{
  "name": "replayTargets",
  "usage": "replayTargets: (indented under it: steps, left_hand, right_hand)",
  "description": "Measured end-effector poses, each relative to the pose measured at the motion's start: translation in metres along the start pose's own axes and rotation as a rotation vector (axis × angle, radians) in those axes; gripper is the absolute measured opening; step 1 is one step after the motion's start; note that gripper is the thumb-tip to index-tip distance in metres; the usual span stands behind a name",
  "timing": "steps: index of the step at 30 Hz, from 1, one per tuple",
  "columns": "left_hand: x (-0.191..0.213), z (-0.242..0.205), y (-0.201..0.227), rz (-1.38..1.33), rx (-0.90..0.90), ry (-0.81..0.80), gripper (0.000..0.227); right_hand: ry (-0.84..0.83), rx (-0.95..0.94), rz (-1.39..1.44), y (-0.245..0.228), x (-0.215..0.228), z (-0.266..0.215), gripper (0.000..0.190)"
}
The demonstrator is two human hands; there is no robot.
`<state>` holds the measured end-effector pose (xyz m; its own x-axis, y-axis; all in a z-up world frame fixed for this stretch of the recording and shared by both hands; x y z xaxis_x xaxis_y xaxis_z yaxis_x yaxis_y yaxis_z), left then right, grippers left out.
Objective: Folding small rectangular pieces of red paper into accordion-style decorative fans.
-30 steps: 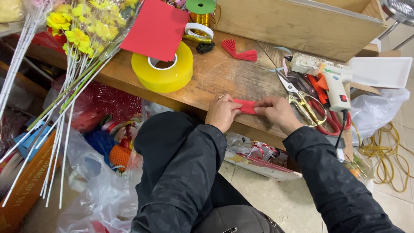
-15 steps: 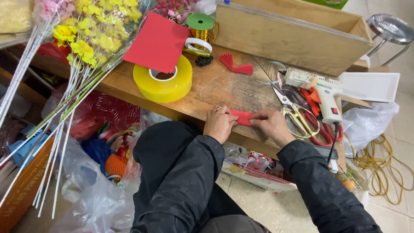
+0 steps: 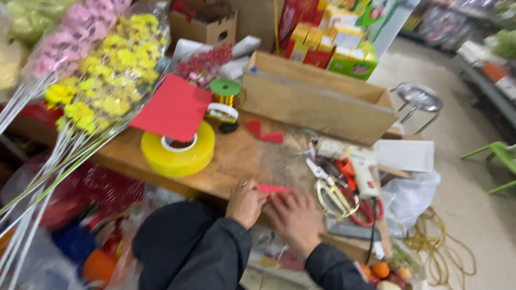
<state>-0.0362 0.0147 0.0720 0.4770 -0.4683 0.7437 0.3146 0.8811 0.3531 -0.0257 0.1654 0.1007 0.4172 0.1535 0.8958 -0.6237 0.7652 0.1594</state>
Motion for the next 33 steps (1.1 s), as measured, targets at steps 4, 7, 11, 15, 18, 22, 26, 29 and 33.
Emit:
replayTargets:
  steps: [4, 7, 11, 15, 18, 22, 26, 29, 33]
  left_hand:
    - [-0.017, -0.001, -0.005, -0.041, -0.052, -0.027, 0.022]
    - [-0.043, 0.003, -0.021, 0.002, 0.052, -0.119, 0.014]
    - [-0.073, -0.009, -0.053, -0.056, 0.17, -0.21, 0.016]
    - [-0.069, -0.006, -0.05, -0.066, 0.173, -0.186, 0.02]
    - [-0.1, -0.015, -0.05, -0.026, 0.173, -0.232, 0.02]
    - [-0.15, -0.022, -0.001, 0.428, -0.322, 0.277, 0.044]
    - [-0.118, -0.039, 0.055, 0.233, -0.257, 0.252, 0.089]
    - [-0.04, -0.021, 0.076, 0.124, -0.037, -0.214, 0.089]
    - [-0.014, -0.047, 0.026, 0.21, 0.059, -0.241, 0.087]
  right_hand:
    - [0.179, -0.025, 0.042, -0.007, -0.009, -0.003, 0.046]
    - [0.436, 0.049, -0.051, 0.004, -0.016, -0.008, 0.04]
    - [0.663, 0.197, -0.279, 0.013, -0.005, -0.015, 0.042]
    - [0.651, 0.177, -0.258, 0.043, 0.006, -0.026, 0.039]
    - [0.623, 0.147, -0.256, 0.052, 0.004, -0.035, 0.041]
    - [0.597, 0.152, -0.21, 0.058, -0.012, -0.03, 0.035]
    - [0.403, 0.226, -0.207, 0.085, -0.089, -0.052, 0.057]
    - [0.074, 0.119, -0.192, 0.073, -0.046, -0.036, 0.057]
    - [-0.011, 0.064, -0.165, 0.062, -0.021, -0.038, 0.054]
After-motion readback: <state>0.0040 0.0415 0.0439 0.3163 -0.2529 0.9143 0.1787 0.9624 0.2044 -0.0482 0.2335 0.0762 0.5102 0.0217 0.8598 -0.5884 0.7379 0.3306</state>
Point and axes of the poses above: each hand's wrist, its own z-axis towards the middle knuckle, its own x-axis out of the back of the hand, y = z × x, the point moved 7 cm from there along z, towards the middle knuckle, and after that the axes turned 6 degrees about -x, right-handed, at the moved point
